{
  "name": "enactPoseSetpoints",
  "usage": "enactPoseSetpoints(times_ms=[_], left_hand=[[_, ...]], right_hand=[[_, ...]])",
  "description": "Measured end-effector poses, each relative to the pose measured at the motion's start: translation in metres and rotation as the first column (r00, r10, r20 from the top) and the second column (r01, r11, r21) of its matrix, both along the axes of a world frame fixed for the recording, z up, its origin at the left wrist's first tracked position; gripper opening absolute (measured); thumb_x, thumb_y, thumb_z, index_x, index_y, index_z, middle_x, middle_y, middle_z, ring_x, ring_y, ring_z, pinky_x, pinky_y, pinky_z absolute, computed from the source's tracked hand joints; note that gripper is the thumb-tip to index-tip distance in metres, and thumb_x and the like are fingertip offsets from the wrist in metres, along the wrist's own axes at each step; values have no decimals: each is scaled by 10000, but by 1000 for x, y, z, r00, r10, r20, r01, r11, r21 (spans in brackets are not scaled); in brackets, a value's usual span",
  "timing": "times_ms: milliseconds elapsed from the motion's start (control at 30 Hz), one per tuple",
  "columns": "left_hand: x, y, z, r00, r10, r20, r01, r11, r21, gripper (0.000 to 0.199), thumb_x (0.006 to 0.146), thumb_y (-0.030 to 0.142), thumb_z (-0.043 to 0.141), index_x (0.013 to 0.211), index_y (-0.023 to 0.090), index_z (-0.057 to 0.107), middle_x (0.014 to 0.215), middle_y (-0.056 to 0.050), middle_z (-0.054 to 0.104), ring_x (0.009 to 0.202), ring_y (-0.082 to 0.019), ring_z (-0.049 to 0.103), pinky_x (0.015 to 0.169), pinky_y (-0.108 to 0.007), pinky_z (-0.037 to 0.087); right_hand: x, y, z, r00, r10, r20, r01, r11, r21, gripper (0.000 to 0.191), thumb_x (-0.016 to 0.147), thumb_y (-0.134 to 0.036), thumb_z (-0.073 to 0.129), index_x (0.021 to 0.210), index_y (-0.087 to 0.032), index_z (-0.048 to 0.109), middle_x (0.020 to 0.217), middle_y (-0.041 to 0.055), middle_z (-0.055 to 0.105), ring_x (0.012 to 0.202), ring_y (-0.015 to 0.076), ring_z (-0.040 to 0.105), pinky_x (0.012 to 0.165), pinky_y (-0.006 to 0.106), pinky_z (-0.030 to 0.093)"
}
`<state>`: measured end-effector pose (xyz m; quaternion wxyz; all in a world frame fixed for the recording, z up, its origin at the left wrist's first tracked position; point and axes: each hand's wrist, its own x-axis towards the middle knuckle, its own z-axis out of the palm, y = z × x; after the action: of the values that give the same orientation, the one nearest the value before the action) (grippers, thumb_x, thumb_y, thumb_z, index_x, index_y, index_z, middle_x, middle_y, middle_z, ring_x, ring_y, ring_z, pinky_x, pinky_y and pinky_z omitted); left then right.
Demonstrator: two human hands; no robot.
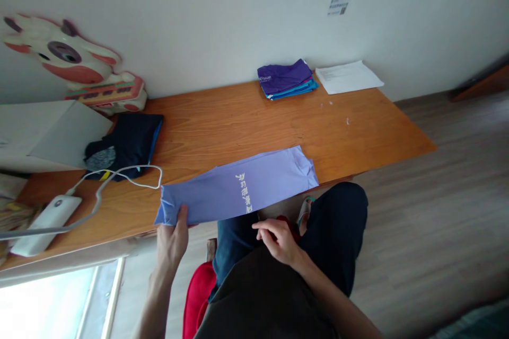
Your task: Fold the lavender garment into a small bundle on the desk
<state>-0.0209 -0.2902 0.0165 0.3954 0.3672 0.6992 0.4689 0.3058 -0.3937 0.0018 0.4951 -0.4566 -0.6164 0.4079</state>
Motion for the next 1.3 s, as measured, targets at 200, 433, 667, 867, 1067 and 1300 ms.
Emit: enactPoseSetpoints(times_ms=[200,433,667,867,1067,1300], left_hand=[[51,25,31,883,74,464,-132,987,94,444,968,394,776,1397,303,709,1535,-69,691,1593,-316,502,1317,-515,442],[74,59,68,696,-125,707,-135,944,300,351,1006,404,697,1321,252,730,1502,-68,726,1556,-299,543,1333,-504,419],[53,94,77,711,-111,695,-223,901,372,401,1058,430,609,1378,198,675,1550,-106,685,1529,-287,565,1321,-502,419],[108,93,110,759,-208,617,-188,837,513,470,1062,469,655,1452,207,643,1571,-95,665,1543,-297,559,1315,-492,437],[192,93,117,596,-505,624,240,854,463,365,1040,429,738,1286,160,758,1497,-150,706,1594,-335,506,1353,-526,352],[197,44,90,595,-561,576,352,826,441,453,1034,587,686,1151,173,826,1260,-145,802,1314,-334,724,1290,-518,441]], right_hand=[[56,36,7,915,-397,75,391,917,78,300,1110,-362,544,1308,-322,766,1083,79,839,994,303,809,937,521,671],[103,95,21,679,-330,656,262,943,202,530,1101,-380,523,1605,-237,604,1677,127,570,1617,384,442,1354,681,320],[90,139,14,599,-259,758,200,965,171,551,1107,-367,503,1622,-190,586,1737,138,502,1676,380,341,1394,687,157],[64,149,31,947,-259,190,262,965,9,558,1141,-549,393,1578,-267,598,1649,119,610,1530,316,574,1319,617,402],[64,168,55,936,-12,-353,-116,934,-338,910,1091,-785,62,1688,-209,436,1577,179,668,1271,337,765,966,559,679],[74,189,26,949,-261,-175,149,865,-479,689,911,-542,752,1528,-278,596,1512,132,721,1364,364,701,1045,572,657]])
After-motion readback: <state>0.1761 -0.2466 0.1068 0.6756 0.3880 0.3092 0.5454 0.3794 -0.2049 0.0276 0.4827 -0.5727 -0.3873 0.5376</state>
